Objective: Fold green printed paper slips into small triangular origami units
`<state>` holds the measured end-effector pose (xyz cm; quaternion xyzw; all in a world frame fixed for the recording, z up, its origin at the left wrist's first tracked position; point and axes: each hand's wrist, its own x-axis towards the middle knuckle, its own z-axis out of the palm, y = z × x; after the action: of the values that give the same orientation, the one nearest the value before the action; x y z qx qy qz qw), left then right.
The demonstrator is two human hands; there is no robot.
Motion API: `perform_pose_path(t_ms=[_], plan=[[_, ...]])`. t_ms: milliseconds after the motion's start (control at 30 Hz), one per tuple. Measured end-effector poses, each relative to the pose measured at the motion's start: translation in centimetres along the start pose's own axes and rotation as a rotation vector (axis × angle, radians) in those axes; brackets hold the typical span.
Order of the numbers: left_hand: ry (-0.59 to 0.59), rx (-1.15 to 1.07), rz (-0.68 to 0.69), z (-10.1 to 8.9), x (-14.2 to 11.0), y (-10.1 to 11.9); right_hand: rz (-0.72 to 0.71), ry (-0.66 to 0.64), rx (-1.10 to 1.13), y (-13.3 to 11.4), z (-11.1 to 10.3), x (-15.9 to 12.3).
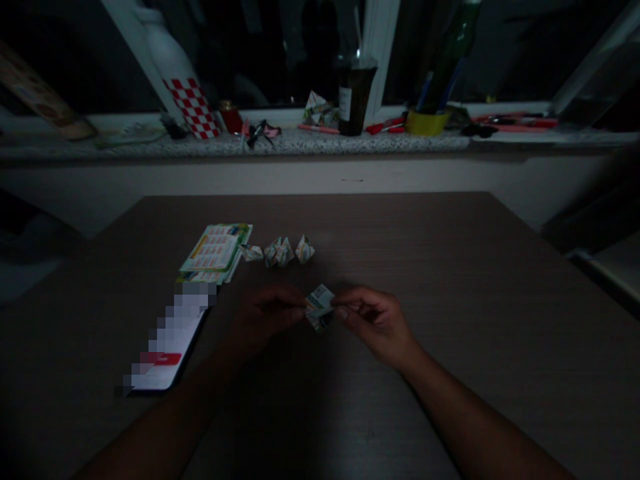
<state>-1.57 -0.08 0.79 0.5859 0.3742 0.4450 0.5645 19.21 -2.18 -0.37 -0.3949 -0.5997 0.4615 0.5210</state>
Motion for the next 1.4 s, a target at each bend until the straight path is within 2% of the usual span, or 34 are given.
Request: perform_pose_path(t_ms=[233,433,533,833,1033,1167,1300,1400], plan=[[0.006,-0.016,-0.006,0.2,-0.1,-0.2,-0.046,0.010,-0.065,0.2,0.1,-0.1],[0.112,0.230,0.089,0.8,-0.2,0.0,-0.015,0.111,-0.134,0.3,0.6,-0.2],[0.149,0.272,0.113,1.2,-0.3,0.1,-0.001,0.170,-0.138,0.2,1.1,-0.3],[0.245,0.108,0.000,2.4,-0.6,-0.5,0.009,0.328,-0.130,0.0,2.3,-0.6],[0.284,0.043,-0.061,2.5,-0.4,-0.7,0.044,0.361,-0.095,0.3,2.2,-0.5],[0.276,0.001,-0.100,2.4,-0.3,-0.6,0.044,0.347,-0.102,0.0,2.1,-0.3],[0.168,-0.135,-0.176,2.5,-0.2,-0.6,0.020,0.314,-0.134,-0.3,2.0,-0.2],[0.102,-0.153,-0.219,2.5,0.0,-0.9,0.015,0.299,-0.179,-0.2,1.9,-0.1]])
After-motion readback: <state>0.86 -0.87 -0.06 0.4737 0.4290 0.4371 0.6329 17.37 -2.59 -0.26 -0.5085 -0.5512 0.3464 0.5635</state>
